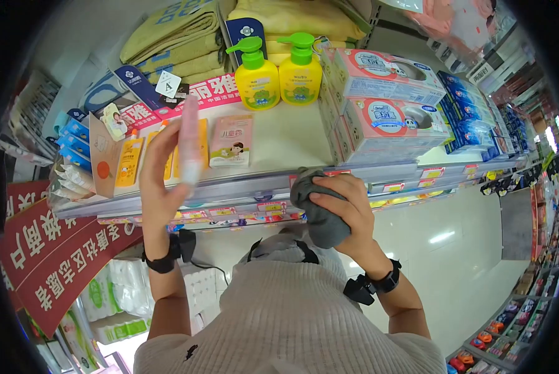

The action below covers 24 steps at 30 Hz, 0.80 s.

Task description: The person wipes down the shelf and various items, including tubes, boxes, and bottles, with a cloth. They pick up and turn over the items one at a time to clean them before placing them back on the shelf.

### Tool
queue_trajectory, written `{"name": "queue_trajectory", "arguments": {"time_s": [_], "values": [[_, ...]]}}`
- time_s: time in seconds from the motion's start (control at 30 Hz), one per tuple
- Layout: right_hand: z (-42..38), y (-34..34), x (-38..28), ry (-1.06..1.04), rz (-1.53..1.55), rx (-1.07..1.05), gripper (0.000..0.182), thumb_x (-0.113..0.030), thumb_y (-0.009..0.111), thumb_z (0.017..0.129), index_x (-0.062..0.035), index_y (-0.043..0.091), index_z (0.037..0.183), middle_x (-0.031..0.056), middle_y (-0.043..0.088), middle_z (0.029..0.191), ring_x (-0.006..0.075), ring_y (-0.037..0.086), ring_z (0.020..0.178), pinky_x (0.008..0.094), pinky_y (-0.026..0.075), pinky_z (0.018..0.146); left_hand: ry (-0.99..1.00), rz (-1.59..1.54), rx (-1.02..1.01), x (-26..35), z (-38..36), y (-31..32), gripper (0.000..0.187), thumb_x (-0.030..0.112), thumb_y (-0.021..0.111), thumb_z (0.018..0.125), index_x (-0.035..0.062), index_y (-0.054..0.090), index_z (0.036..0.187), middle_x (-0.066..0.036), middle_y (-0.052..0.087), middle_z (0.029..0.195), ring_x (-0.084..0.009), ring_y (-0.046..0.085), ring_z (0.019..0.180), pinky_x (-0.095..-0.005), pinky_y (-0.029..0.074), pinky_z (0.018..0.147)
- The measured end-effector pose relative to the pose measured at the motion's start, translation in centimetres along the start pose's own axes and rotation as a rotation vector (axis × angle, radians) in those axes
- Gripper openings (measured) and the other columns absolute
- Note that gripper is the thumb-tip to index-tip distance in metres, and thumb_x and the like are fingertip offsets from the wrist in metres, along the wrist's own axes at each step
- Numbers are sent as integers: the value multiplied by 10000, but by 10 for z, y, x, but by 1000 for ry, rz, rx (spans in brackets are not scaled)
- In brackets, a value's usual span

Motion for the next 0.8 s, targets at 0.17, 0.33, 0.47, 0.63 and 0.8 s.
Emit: {"name": "queue_trajectory", "arguments": {"time_s": [0.17,0.33,0.47,0.63,0.8], "values": [[0,-4,-1,33,44,38,362,-53,713,606,-69,593,947,134,589,1036,300,543,917,381,422,794,327,742,-333,-9,28,52,694,350,741,565,67,508,1154,-192,443,1216,-358,426,1120,-407,323,978],[-5,-13,0,57,46,50,364,-56,713,607,-71,591,950,134,589,1038,301,543,916,385,421,795,251,770,-543,-23,46,86,718,372,721,609,91,466,1218,-163,403,1283,-337,377,1177,-398,307,986],[-11,-18,1,84,50,45,371,-56,711,610,-72,588,959,134,589,1043,299,544,915,387,420,799,342,752,-562,-33,55,106,710,383,711,631,80,459,1223,-183,396,1284,-338,372,1186,-394,305,988],[-13,-24,5,78,61,47,370,-52,710,614,-66,584,962,138,588,1042,301,543,914,386,422,799,299,710,-572,-42,54,115,683,371,692,669,60,448,1226,-203,402,1274,-343,368,1192,-402,304,987],[-12,-25,7,95,72,80,364,-51,710,616,-62,585,957,142,589,1037,305,543,912,385,423,803,71,706,-287,-6,39,61,610,391,640,735,14,473,1184,-239,418,1257,-378,370,1188,-424,275,1011]]}}
Point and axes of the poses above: each hand's wrist, its own z-axis towards the middle knuckle, its own y-axis out of the palm, x = y × z, the point moved 2 cm from there along z, towards the middle knuckle
